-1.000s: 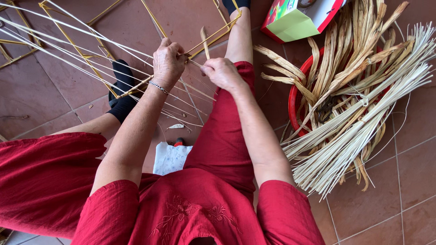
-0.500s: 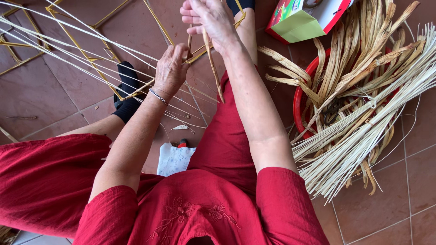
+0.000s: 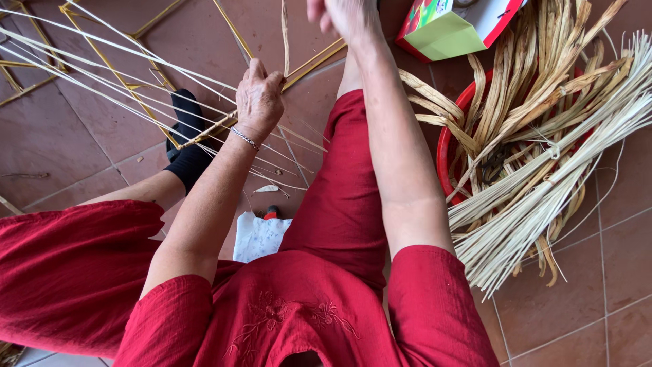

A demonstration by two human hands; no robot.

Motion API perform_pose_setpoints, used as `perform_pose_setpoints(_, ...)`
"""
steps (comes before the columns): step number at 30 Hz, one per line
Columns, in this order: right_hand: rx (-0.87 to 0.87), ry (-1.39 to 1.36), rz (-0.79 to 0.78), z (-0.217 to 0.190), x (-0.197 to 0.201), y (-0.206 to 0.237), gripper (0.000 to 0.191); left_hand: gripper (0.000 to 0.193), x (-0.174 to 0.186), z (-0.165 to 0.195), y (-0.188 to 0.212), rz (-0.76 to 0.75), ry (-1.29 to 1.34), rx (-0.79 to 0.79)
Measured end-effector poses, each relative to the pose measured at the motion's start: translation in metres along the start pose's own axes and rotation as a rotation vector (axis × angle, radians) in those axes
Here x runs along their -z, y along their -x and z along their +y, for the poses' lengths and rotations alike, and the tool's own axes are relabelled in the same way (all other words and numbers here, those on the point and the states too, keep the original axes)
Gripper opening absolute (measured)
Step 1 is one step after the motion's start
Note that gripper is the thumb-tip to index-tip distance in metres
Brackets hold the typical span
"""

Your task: The person sits on the floor and weaves thin bamboo strips through a rectangular bamboo frame. They repeatedly pick up strips, thread them through the frame, and pull them tight to build up the woven pattern.

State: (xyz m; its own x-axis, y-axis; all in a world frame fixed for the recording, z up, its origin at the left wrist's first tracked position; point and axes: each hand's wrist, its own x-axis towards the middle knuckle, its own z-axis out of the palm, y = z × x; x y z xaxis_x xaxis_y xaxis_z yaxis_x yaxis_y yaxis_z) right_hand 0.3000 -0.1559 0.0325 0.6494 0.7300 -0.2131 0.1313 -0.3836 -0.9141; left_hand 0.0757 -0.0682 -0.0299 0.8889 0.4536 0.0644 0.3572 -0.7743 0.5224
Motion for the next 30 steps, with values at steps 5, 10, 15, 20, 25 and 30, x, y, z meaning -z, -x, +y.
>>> perform_pose_setpoints(5,-0.118,0.457,-0.145,0.030,-0.054,0.072,0.033,0.008,0.002,0.006,-0.008,-0.023,-0.041,0.027)
perform_pose_setpoints(10,-0.053,0.054,-0.068,0.064,-0.095,0.083,0.069,0.010,0.014,0.001,-0.011,-0.131,0.092,0.094)
perform_pose_setpoints(15,0.154,0.608,0.127,0.069,-0.088,0.078,0.012,0.039,0.038,-0.007,-0.002,-0.040,0.143,-0.067)
perform_pose_setpoints(20,0.116,0.513,0.084,0.070,-0.063,0.088,0.013,0.028,0.089,-0.031,0.067,0.270,0.240,0.077)
perform_pose_setpoints(25,0.202,0.542,0.091,0.068,-0.060,0.092,0.013,0.043,0.110,-0.081,0.120,0.629,-0.175,0.291)
perform_pose_setpoints(30,0.265,0.621,0.062,0.073,-0.056,0.110,0.011,0.016,0.083,-0.118,0.118,0.307,0.106,0.646)
